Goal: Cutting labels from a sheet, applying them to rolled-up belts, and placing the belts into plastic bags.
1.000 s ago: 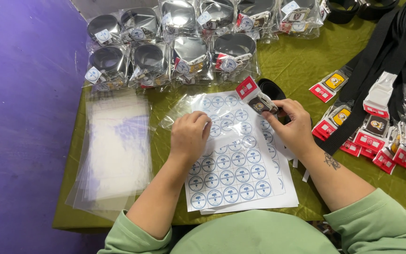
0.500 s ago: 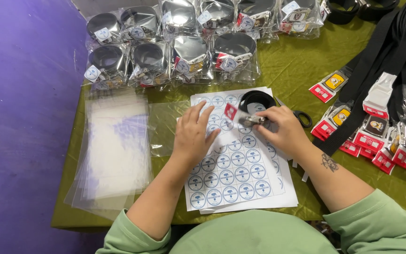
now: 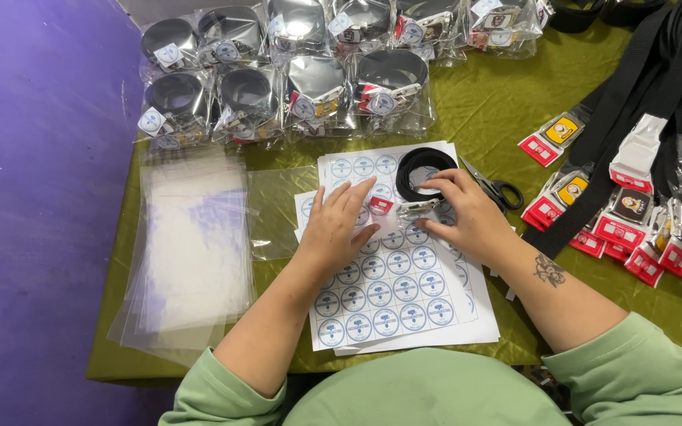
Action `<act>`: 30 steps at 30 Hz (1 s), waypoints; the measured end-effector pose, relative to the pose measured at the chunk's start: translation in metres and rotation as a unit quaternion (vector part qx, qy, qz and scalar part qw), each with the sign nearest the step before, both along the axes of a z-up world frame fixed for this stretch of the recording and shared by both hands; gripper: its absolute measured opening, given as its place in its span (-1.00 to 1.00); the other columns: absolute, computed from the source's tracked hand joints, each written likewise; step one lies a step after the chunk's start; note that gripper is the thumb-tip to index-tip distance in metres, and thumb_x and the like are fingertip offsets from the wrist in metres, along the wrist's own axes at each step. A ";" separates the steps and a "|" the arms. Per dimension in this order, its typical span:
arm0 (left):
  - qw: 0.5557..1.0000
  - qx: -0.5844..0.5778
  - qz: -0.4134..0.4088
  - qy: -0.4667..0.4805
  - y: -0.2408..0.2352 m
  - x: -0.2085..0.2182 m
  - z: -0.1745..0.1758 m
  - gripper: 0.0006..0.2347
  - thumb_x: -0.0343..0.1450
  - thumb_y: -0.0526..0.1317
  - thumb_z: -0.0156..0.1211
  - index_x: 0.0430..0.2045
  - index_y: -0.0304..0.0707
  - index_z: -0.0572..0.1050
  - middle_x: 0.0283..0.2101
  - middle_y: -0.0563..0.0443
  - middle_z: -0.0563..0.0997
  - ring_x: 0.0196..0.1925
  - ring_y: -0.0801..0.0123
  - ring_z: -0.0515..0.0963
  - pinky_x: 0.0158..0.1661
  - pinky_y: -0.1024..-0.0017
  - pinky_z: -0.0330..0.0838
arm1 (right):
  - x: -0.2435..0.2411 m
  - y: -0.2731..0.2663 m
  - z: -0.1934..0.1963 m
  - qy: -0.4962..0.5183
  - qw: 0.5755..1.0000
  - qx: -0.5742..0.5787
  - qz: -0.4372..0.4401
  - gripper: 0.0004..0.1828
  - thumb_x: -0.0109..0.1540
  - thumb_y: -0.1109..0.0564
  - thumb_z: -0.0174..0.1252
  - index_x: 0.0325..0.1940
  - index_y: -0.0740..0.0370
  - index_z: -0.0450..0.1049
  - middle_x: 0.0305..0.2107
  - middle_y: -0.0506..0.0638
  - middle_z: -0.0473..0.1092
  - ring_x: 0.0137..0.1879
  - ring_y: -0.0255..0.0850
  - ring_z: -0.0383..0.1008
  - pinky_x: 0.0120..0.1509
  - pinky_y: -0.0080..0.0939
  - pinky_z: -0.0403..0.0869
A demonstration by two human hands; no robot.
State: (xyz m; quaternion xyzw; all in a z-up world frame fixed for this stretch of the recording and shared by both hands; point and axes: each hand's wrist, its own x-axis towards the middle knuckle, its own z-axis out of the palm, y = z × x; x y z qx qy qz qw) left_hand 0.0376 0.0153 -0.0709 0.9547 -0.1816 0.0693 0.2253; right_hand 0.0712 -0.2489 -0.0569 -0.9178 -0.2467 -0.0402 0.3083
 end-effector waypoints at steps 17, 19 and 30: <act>0.982 0.039 0.085 0.163 0.006 -0.002 0.011 -0.31 0.49 0.28 -0.16 0.44 -0.13 0.06 0.54 -0.29 -0.10 0.57 -0.22 -0.25 0.39 -0.31 -0.45 | 0.003 0.000 0.001 0.009 1.000 -0.016 0.022 -0.59 0.19 -0.01 0.35 0.10 0.07 0.52 -0.08 0.01 0.45 0.12 0.03 0.54 0.29 0.00 0.45; 0.982 0.043 0.085 0.161 0.007 -0.001 0.008 -0.30 0.48 0.30 -0.17 0.45 -0.11 0.05 0.55 -0.28 -0.12 0.57 -0.21 -0.26 0.39 -0.30 -0.45 | 0.004 0.000 0.001 0.009 1.000 -0.018 0.024 -0.59 0.20 -0.01 0.35 0.10 0.06 0.52 -0.09 0.00 0.45 0.12 0.02 0.54 0.30 0.00 0.45; 0.984 0.023 0.091 0.150 0.006 -0.001 0.009 -0.34 0.48 0.23 -0.06 0.42 -0.14 0.13 0.52 -0.31 -0.03 0.57 -0.23 -0.20 0.37 -0.33 -0.43 | 0.002 -0.001 0.001 0.014 0.999 -0.029 0.012 -0.62 0.23 -0.04 0.32 0.09 0.08 0.52 -0.14 0.02 0.46 0.07 0.01 0.54 0.23 -0.02 0.48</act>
